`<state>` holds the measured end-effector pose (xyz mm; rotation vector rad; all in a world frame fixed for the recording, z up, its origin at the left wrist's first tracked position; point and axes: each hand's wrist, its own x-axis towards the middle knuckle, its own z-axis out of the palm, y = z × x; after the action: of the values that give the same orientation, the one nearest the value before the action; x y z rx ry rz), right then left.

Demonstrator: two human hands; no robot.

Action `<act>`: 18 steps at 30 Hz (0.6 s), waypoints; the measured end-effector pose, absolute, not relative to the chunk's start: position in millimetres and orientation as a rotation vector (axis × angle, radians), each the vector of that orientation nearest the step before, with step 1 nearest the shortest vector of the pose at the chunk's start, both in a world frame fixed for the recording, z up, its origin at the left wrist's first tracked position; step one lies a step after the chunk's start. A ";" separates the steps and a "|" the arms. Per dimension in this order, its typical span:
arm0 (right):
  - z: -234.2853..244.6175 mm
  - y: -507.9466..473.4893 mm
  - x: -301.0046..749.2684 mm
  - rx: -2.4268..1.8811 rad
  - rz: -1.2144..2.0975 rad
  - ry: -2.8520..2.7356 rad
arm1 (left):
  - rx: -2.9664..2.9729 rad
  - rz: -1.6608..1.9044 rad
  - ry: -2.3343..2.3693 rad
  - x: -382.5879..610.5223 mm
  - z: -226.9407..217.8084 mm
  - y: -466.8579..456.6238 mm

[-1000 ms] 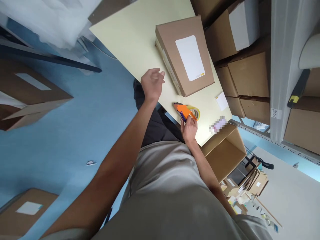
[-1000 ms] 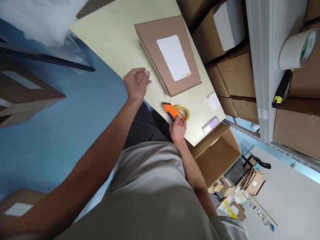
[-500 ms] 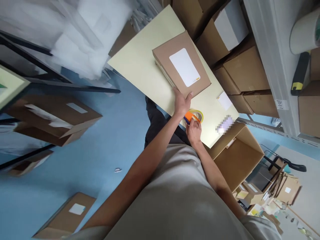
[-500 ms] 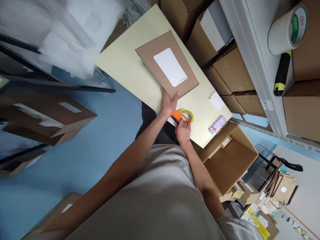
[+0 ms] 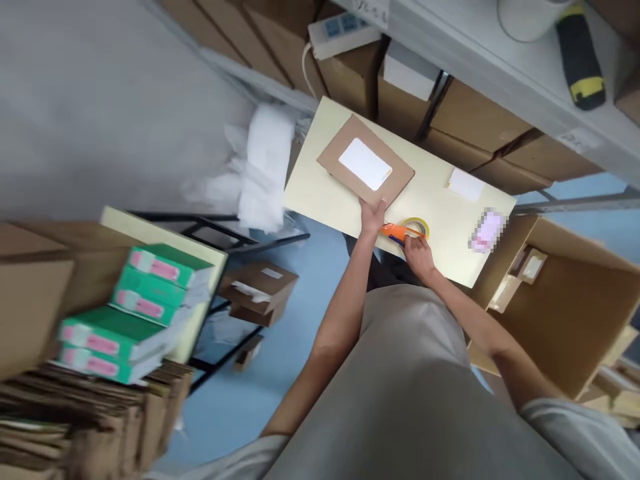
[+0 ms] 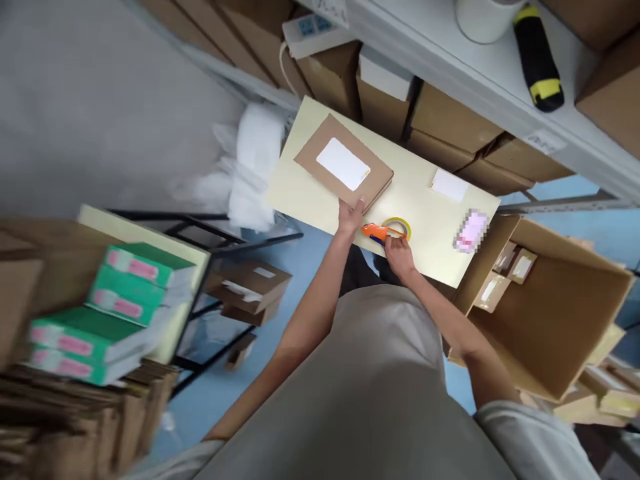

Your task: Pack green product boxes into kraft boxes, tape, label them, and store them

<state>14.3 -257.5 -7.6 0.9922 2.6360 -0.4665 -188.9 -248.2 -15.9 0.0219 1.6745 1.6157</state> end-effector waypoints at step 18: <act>7.8 -267.3 5.9 1.073 -0.688 2.614 | 0.128 1.206 1.818 -202.2 -1.3 -260.0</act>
<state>5.9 -267.3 7.8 1.0732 2.6137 -0.6876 -202.2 -260.0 -1.3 0.1283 1.8179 1.2058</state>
